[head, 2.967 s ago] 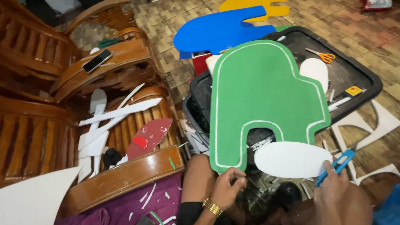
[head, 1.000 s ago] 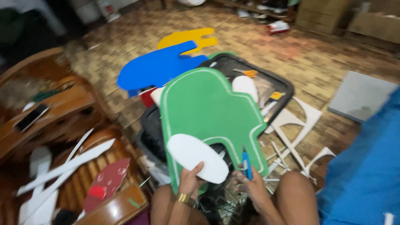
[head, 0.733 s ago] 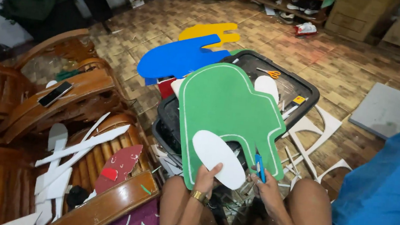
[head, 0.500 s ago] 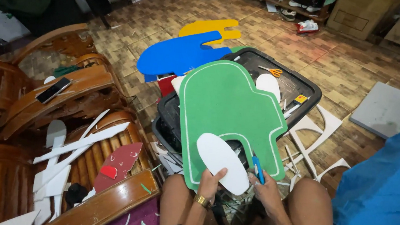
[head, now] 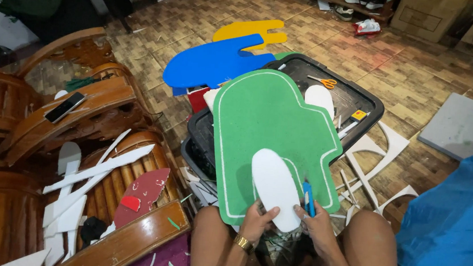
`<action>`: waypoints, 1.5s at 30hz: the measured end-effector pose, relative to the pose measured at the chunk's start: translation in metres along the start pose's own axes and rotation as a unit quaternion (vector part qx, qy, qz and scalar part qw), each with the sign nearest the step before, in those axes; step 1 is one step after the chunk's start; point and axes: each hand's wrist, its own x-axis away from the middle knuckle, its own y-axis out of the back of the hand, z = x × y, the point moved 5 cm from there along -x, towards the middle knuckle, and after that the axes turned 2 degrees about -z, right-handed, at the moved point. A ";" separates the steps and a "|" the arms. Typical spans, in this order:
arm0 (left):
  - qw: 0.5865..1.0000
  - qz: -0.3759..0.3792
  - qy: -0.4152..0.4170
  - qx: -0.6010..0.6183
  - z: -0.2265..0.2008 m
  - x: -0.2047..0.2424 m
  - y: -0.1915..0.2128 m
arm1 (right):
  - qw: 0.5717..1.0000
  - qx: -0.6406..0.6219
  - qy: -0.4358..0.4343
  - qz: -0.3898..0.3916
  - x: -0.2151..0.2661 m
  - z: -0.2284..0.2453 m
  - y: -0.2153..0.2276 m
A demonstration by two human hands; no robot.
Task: Trimming the edges of foam pieces and assembling them for a craft project
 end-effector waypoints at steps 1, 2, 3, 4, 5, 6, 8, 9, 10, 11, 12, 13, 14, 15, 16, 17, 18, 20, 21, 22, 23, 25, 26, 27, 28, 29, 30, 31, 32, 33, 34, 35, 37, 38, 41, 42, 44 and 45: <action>1.000 0.001 0.001 -0.001 0.002 -0.001 -0.001 | 1.000 -0.001 0.000 -0.001 0.000 0.001 0.000; 1.000 -0.002 0.003 -0.006 0.004 -0.003 -0.001 | 1.000 -0.005 0.002 0.003 0.000 0.003 -0.001; 1.000 -0.005 0.006 -0.011 0.008 -0.003 -0.001 | 1.000 -0.009 0.004 0.006 0.001 0.004 0.000; 1.000 -0.004 0.008 -0.012 0.011 -0.005 0.001 | 1.000 -0.009 0.003 0.004 0.002 0.005 -0.001; 1.000 -0.008 -0.001 -0.021 0.013 -0.008 0.003 | 1.000 -0.019 0.002 0.007 0.002 0.006 -0.002; 0.999 -0.013 -0.010 -0.031 0.016 -0.012 0.006 | 1.000 -0.028 0.002 0.010 0.002 0.007 -0.003; 1.000 -0.012 -0.010 -0.027 0.012 -0.010 0.003 | 0.999 -0.037 0.005 0.014 0.004 0.010 -0.002; 1.000 -0.013 -0.011 -0.023 0.010 -0.008 0.003 | 0.999 -0.046 0.007 0.020 0.004 0.011 -0.003; 1.000 -0.012 -0.011 -0.023 0.011 -0.008 0.004 | 0.999 -0.046 0.007 0.019 0.003 0.009 -0.002; 1.000 -0.012 -0.014 -0.023 0.011 -0.009 0.004 | 0.999 -0.043 0.013 0.022 0.002 0.007 -0.001; 1.000 -0.012 -0.017 -0.024 0.011 -0.009 0.005 | 0.999 -0.040 0.018 0.024 0.000 0.006 -0.001; 1.000 -0.011 -0.016 -0.023 0.013 -0.011 0.006 | 0.999 -0.040 0.018 0.023 0.000 0.005 0.000; 0.999 -0.008 -0.029 -0.028 0.014 -0.012 0.007 | 0.999 -0.031 0.021 0.020 -0.001 0.005 0.000; 0.999 -0.006 -0.042 -0.033 0.014 -0.014 0.009 | 0.999 -0.022 0.025 0.018 -0.001 0.004 0.000; 0.999 -0.006 -0.042 -0.032 0.015 -0.014 0.009 | 0.999 -0.021 0.025 0.018 -0.002 0.004 0.001; 0.999 -0.003 -0.044 -0.030 0.015 -0.014 0.009 | 0.999 -0.014 0.029 0.016 -0.002 0.004 0.001; 0.999 -0.001 -0.045 -0.027 0.014 -0.014 0.009 | 0.999 -0.008 0.034 0.015 -0.003 0.003 0.001; 0.999 -0.006 -0.042 -0.025 0.016 -0.014 0.011 | 0.999 -0.007 0.035 0.012 -0.001 0.006 0.000; 0.999 -0.010 -0.040 -0.023 0.016 -0.015 0.011 | 0.999 -0.006 0.037 0.010 -0.001 0.008 -0.001; 0.999 -0.010 -0.039 -0.023 0.016 -0.014 0.011 | 0.999 -0.006 0.037 0.010 -0.003 0.004 0.002; 0.999 -0.019 -0.033 -0.021 0.016 -0.014 0.012 | 0.999 -0.017 0.040 0.010 -0.006 0.001 0.004; 0.999 -0.027 -0.028 -0.019 0.015 -0.013 0.013 | 0.999 -0.029 0.044 0.008 -0.007 0.000 0.005; 0.999 -0.029 -0.028 -0.027 0.014 -0.012 0.012 | 0.999 -0.023 0.039 0.006 -0.005 0.003 0.005; 0.999 -0.031 -0.027 -0.035 0.013 -0.011 0.012 | 0.999 -0.017 0.034 0.003 -0.002 0.005 0.004; 0.999 -0.030 -0.028 -0.035 0.016 -0.013 0.015 | 0.999 -0.018 0.036 0.003 -0.002 0.006 0.003; 0.998 -0.019 -0.034 -0.057 0.019 -0.016 0.016 | 0.999 -0.005 0.041 -0.015 -0.002 0.007 0.005; 0.996 -0.009 -0.040 -0.078 0.022 -0.018 0.017 | 0.998 0.009 0.046 -0.032 -0.002 0.009 0.006; 0.996 -0.008 -0.040 -0.079 0.023 -0.016 0.016 | 0.998 0.008 0.047 -0.033 0.001 0.013 0.005; 0.996 -0.002 -0.026 -0.090 0.025 -0.013 0.015 | 0.995 0.054 0.063 -0.059 0.003 0.020 0.007; 0.995 0.004 -0.012 -0.101 0.026 -0.011 0.014 | 0.988 0.101 0.079 -0.084 0.005 0.027 0.008; 0.995 0.004 -0.012 -0.101 0.028 -0.008 0.012 | 0.988 0.100 0.079 -0.084 0.001 0.022 0.011; 0.991 0.007 -0.016 -0.131 0.030 -0.006 0.010 | 0.987 0.107 0.086 -0.086 -0.002 0.019 0.015; 0.987 0.012 -0.019 -0.162 0.030 -0.002 0.005 | 0.985 0.113 0.093 -0.089 -0.009 0.011 0.021; 0.984 0.013 -0.023 -0.174 0.029 -0.001 0.003 | 0.984 0.113 0.108 -0.085 -0.011 0.009 0.022; 0.979 0.017 -0.049 -0.196 0.026 0.002 0.000 | 0.981 0.123 0.127 -0.080 -0.017 0.003 0.026; 0.976 0.019 -0.071 -0.205 0.023 0.003 -0.001 | 0.979 0.132 0.132 -0.078 -0.019 0.001 0.027; 0.970 0.012 -0.077 -0.232 0.022 0.005 -0.001 | 0.973 0.179 0.113 -0.089 -0.013 0.009 0.024; 0.963 0.005 -0.083 -0.258 0.021 0.006 -0.001 | 0.965 0.225 0.093 -0.100 -0.010 0.011 0.022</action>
